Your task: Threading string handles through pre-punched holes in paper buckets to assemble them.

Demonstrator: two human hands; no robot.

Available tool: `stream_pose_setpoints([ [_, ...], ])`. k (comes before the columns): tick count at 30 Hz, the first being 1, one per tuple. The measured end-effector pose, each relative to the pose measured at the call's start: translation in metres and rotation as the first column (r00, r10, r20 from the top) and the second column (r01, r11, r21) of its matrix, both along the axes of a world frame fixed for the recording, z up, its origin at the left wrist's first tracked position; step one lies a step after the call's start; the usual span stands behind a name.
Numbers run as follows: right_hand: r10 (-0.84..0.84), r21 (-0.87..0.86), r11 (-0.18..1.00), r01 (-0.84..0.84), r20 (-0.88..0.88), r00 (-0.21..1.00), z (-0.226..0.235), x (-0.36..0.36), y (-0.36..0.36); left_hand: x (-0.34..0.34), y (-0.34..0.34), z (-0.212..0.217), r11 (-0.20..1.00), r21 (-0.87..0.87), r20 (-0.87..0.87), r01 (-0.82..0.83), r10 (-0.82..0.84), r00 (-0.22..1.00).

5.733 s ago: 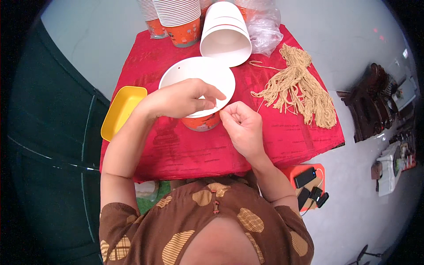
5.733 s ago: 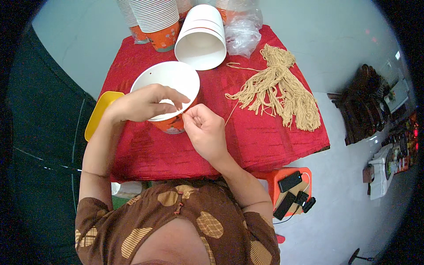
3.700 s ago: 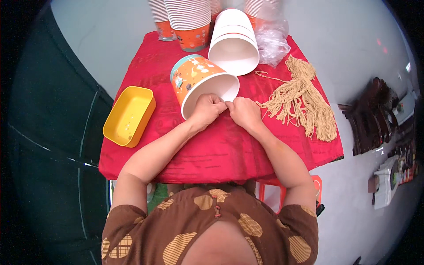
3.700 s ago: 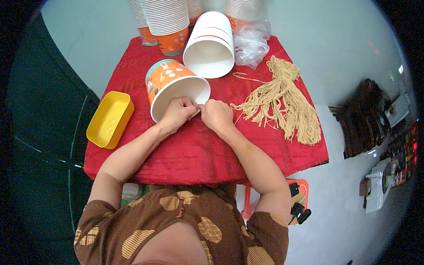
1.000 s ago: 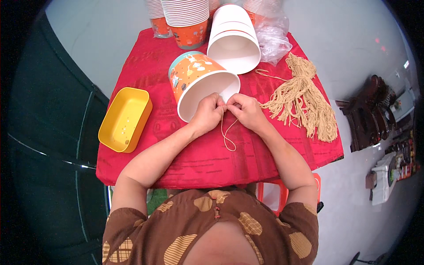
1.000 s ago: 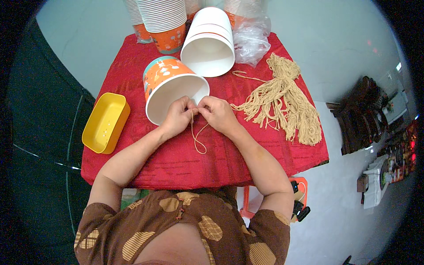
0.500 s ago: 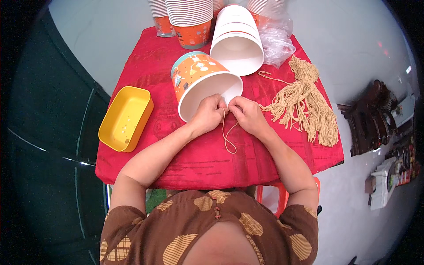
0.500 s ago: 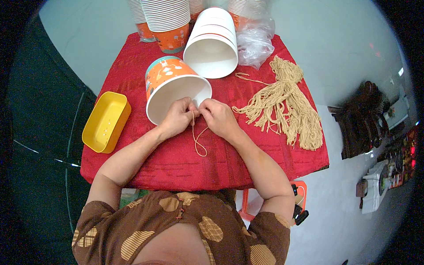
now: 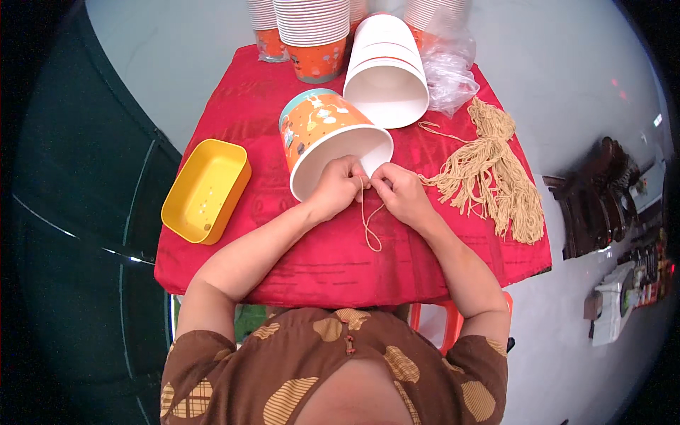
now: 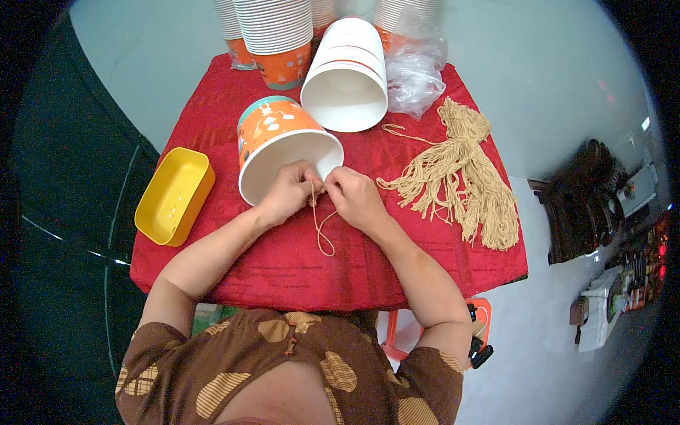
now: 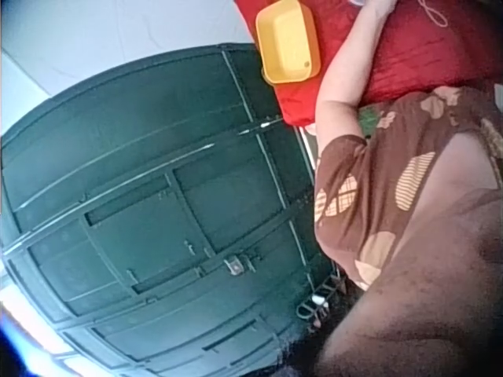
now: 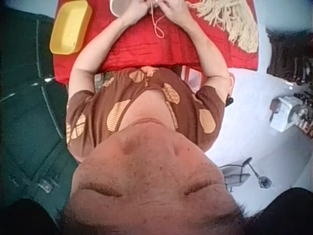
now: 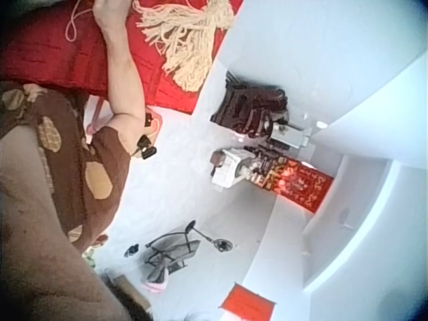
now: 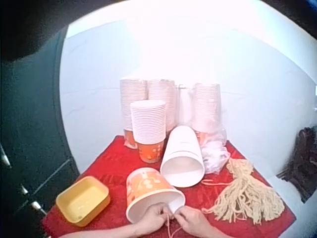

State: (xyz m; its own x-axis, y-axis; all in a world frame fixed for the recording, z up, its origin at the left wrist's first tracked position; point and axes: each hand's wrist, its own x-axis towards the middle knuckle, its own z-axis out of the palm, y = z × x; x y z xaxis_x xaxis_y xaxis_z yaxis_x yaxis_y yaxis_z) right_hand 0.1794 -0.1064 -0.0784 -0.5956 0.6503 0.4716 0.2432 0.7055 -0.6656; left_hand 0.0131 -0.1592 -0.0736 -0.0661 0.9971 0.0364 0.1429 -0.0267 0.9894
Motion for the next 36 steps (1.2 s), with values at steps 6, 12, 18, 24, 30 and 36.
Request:
stream_pose_setpoints([
  [6,-0.014,-0.031,0.999,0.014,0.005,1.000,0.000,0.000,0.000,-0.002,0.001,0.001,0.995,-0.096,0.122,0.013,-0.001,0.992],
  [12,-0.036,-0.065,0.997,0.037,0.012,0.999,0.001,0.000,-0.002,-0.003,0.001,0.003,0.988,-0.153,0.159,0.021,0.003,0.987],
  [18,0.009,-0.048,0.999,-0.009,-0.007,1.000,0.002,0.002,-0.004,-0.002,-0.001,0.001,0.988,-0.153,0.175,0.003,0.024,0.984],
  [24,0.025,-0.090,0.996,-0.027,-0.021,0.999,0.006,0.003,-0.003,0.000,-0.001,0.003,0.994,-0.111,0.165,-0.009,0.027,0.986],
  [30,-0.052,-0.034,0.998,0.049,-0.105,0.993,-0.003,-0.007,0.003,0.000,-0.002,0.000,0.996,-0.085,0.140,-0.019,0.031,0.990],
  [36,-0.093,0.042,0.994,0.098,-0.100,0.991,-0.016,-0.014,0.004,0.000,0.000,-0.018,0.977,0.214,-0.191,-0.011,0.052,0.980],
])
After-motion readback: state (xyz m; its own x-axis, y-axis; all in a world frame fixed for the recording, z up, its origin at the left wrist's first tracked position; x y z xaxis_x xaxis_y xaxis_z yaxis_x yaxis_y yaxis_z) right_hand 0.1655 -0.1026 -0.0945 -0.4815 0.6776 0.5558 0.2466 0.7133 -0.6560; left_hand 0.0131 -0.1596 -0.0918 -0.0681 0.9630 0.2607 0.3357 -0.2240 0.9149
